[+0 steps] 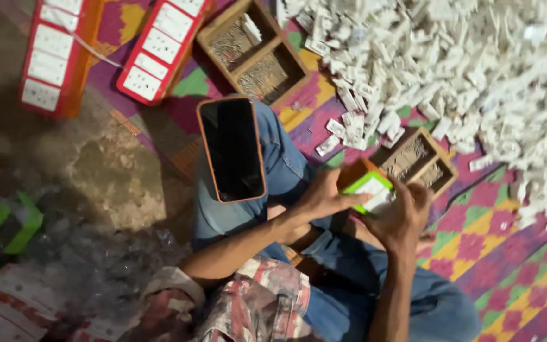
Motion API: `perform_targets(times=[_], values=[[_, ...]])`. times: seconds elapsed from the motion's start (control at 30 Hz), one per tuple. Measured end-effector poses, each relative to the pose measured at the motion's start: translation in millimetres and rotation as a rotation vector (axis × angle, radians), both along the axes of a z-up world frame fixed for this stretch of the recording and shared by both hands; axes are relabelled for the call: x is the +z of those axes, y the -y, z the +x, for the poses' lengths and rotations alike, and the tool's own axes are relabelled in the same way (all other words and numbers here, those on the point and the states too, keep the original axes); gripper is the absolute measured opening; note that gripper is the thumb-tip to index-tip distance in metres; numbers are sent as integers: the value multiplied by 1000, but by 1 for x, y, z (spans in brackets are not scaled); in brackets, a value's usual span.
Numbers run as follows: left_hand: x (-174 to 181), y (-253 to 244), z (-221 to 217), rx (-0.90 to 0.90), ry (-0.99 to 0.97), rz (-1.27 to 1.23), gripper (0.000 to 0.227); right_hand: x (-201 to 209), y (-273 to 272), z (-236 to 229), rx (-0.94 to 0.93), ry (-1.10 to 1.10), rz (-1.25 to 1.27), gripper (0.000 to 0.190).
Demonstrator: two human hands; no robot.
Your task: The person sits on the floor and assembles white plastic electrical socket components into a green plastic strip. They pick up individual socket pieces and small metal fasteners from a wooden box, insert them into the strip, and press them into place. The person repeats this process for multiple sockets, then switches to a red strip and continues the same assembly.
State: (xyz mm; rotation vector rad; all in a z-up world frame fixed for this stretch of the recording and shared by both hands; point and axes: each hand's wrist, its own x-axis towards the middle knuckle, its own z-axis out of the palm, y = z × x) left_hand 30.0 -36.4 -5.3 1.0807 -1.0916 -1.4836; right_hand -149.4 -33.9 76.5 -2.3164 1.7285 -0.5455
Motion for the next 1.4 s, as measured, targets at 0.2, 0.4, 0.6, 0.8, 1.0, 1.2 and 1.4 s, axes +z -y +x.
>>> perform_targets(times=[0.2,0.4,0.6,0.8,1.0,1.2,1.4], values=[[23,-1,13,-178,-62,-48,54,41,-14,10,-4,-172,1,88],[7,-13,4,-128,-470,127,49,36,-49,-18,-323,-94,-285,88],[-4,-45,66,127,-797,386,63,-3,-93,-28,-703,309,-266,35],[-3,-58,129,170,-847,273,76,-10,-96,-17,-452,216,-14,26],[23,6,29,-100,-595,428,70,2,-92,-22,-392,225,85,32],[50,37,-26,-226,-516,423,63,5,-96,-22,-288,264,43,24],[49,30,-37,-295,-438,470,58,3,-95,-25,-297,212,172,19]])
